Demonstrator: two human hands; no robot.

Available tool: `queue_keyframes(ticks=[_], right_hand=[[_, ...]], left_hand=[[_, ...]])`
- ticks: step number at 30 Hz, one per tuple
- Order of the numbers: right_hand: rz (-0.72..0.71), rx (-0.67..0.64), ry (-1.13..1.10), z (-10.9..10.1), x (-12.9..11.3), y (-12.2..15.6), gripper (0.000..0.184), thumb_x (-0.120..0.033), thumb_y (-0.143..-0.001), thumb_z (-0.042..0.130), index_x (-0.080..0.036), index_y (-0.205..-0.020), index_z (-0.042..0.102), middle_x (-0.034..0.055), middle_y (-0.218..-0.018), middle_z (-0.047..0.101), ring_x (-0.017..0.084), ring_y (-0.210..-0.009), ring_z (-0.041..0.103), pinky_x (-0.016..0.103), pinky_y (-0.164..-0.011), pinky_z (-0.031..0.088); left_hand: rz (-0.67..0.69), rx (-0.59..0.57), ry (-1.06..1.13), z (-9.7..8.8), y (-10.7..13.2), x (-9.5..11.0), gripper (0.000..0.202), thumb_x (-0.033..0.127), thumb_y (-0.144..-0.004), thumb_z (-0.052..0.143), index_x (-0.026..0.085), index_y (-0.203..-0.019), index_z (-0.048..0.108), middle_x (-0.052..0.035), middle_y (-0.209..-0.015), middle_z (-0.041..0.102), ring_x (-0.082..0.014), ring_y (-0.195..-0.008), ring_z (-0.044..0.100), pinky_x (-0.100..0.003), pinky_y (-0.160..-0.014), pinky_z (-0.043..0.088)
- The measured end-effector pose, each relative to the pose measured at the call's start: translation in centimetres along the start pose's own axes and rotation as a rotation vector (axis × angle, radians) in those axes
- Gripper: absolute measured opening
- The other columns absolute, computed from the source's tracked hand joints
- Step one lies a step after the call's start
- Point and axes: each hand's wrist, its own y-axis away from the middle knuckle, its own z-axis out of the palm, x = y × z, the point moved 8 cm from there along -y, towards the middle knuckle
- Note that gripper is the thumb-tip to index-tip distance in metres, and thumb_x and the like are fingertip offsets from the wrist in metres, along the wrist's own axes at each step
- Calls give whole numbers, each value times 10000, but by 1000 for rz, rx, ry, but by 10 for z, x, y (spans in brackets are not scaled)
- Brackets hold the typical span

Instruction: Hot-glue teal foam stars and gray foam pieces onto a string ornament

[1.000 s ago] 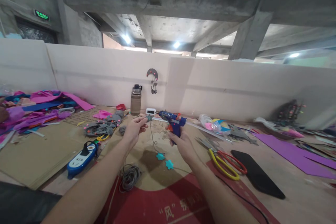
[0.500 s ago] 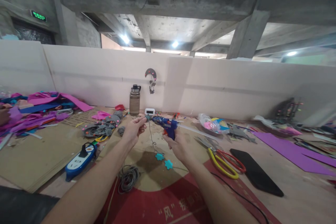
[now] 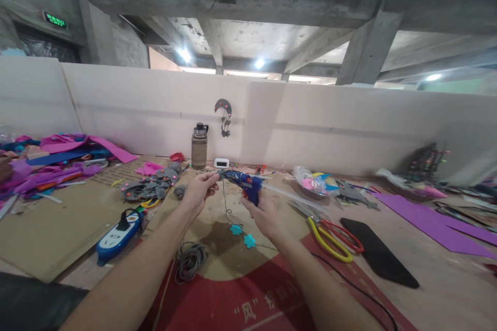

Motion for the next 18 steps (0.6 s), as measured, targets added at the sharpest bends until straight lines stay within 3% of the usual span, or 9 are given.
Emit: queue_keyframes(ticks=[18], right_hand=[[-51, 10, 26, -2, -9, 1, 165, -302, -768, 516, -182, -874, 557, 25, -800, 584, 162, -719, 502, 291, -678, 398]], left_hand=[[-1, -19, -14, -2, -5, -5, 326, 346, -534, 778, 132, -748, 658, 18, -601, 570, -35, -455, 469, -143, -391, 286]])
